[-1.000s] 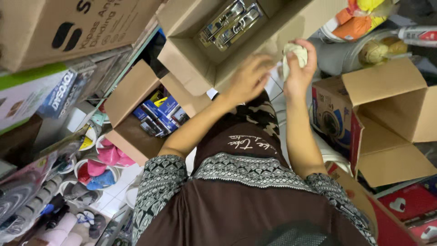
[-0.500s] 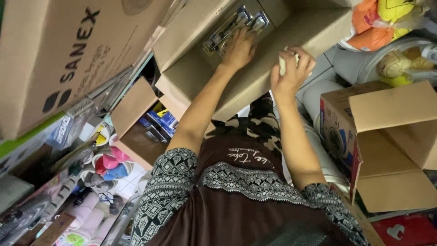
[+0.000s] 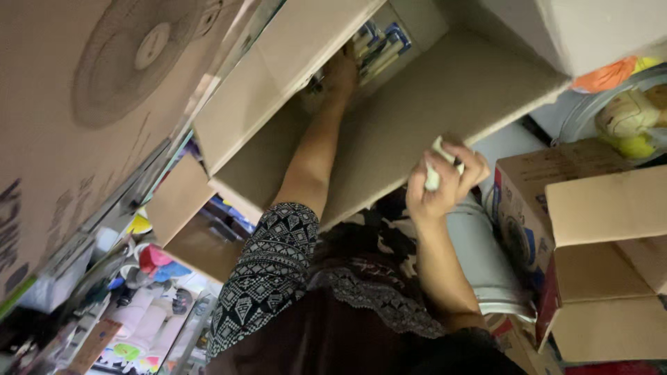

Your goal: The person wipes packaged tools with a cloth, places them into a cardboard box, and then rearranges several boxes containing electrical supplies and tools on the floor.

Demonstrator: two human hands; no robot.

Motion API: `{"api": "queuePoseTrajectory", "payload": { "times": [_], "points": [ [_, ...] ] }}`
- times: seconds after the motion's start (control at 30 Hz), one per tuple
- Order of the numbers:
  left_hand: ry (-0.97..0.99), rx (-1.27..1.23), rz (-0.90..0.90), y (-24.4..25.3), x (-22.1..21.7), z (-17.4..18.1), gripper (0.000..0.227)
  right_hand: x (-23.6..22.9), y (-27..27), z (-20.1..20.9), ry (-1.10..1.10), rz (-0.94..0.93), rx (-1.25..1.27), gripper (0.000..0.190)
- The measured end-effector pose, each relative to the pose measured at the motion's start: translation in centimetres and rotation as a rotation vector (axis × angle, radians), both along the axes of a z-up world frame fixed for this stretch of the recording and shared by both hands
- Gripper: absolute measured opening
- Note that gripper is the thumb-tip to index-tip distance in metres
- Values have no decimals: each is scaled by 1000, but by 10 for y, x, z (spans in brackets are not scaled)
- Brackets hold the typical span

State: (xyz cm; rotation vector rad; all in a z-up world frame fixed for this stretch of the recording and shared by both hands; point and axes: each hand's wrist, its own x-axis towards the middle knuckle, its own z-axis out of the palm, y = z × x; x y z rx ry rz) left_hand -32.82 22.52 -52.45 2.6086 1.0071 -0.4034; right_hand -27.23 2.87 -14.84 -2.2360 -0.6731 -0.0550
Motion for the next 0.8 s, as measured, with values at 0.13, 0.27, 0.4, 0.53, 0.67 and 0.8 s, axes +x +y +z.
{"api": "queuePoseTrajectory", "payload": {
  "times": [0.13, 0.27, 0.4, 0.53, 0.67, 0.8],
  "points": [
    [47, -41, 111, 1, 2, -32, 47, 1, 3, -4, -1, -9, 22, 24],
    [-132, 166, 81, -3, 3, -40, 45, 2, 8, -5, 15, -23, 44, 19],
    [-182, 169, 69, -1, 2, -34, 41, 4, 6, -2, 45, -5, 31, 19],
    [-72, -187, 100, 1, 2, -15, 52, 7, 8, -2, 24, 9, 38, 22],
    [-78, -116, 28, 5, 19, 19, 74, 8, 7, 0, 37, 35, 18, 25],
    [-261, -139, -20, 0, 35, 86, 73, 9, 7, 3, 13, 70, 14, 29]
  ]
}}
